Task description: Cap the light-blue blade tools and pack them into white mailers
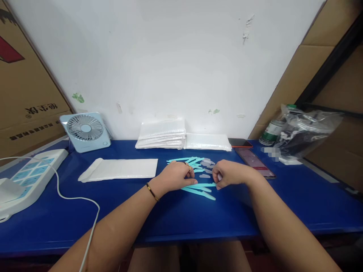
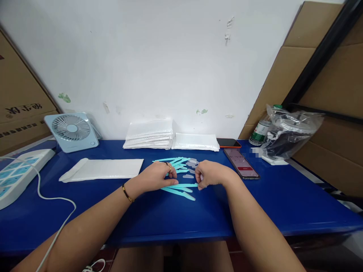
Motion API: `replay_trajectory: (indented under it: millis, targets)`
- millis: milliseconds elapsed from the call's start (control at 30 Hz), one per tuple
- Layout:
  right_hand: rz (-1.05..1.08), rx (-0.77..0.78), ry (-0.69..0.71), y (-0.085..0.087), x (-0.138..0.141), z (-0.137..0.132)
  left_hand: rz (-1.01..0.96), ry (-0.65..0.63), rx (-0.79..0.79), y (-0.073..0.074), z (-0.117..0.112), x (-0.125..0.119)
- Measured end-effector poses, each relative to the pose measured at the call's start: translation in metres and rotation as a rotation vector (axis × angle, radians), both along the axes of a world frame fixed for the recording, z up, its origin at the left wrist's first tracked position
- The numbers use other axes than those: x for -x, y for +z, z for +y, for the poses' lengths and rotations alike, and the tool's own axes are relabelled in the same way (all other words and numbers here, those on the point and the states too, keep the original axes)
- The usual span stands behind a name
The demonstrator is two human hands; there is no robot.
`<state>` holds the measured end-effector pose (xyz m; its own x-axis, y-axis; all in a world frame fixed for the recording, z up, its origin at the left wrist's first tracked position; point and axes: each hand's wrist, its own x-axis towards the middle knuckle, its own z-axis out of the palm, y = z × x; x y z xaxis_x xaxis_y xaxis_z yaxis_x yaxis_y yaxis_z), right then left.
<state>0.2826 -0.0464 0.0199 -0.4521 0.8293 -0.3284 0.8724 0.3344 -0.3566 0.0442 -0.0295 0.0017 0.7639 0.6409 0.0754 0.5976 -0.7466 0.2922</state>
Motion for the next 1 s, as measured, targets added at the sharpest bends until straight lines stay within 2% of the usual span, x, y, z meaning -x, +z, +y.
replay_trajectory:
  millis: [100, 233, 367, 433, 533, 633, 733, 867, 933, 1000]
  targets:
    - [0.041, -0.06, 0.019, -0.001, 0.005, 0.0, 0.022, -0.028, -0.005, -0.005, -0.001, -0.004]
    - [0.18, -0.132, -0.011, -0.002, 0.004, 0.005, 0.021, 0.019, -0.06, -0.003, 0.005, -0.004]
    - [0.241, -0.175, -0.16, -0.008, -0.006, 0.016, 0.052, 0.161, -0.196, 0.003, 0.017, 0.005]
    - [0.259, -0.179, -0.244, -0.012, -0.011, 0.021, 0.038, 0.213, -0.208, 0.005, 0.021, 0.011]
    - [0.275, -0.236, -0.279, -0.014, -0.014, 0.024, -0.019, 0.153, -0.127, 0.006, 0.019, 0.014]
    - [0.297, -0.262, -0.253, -0.01, -0.013, 0.02, 0.007, -0.031, -0.005, 0.005, 0.01, 0.011]
    - [0.351, -0.127, -0.189, -0.003, -0.007, 0.012, 0.077, -0.109, 0.069, 0.001, 0.002, 0.004]
    - [0.353, -0.01, -0.016, 0.001, 0.007, 0.003, 0.078, 0.006, 0.018, -0.003, 0.0, -0.002]
    - [0.334, -0.035, 0.042, 0.0, 0.013, 0.002, 0.048, 0.068, -0.013, -0.002, 0.003, -0.002]
    - [0.321, -0.084, 0.042, -0.002, 0.013, 0.004, 0.044, 0.124, -0.047, 0.0, 0.008, -0.001]
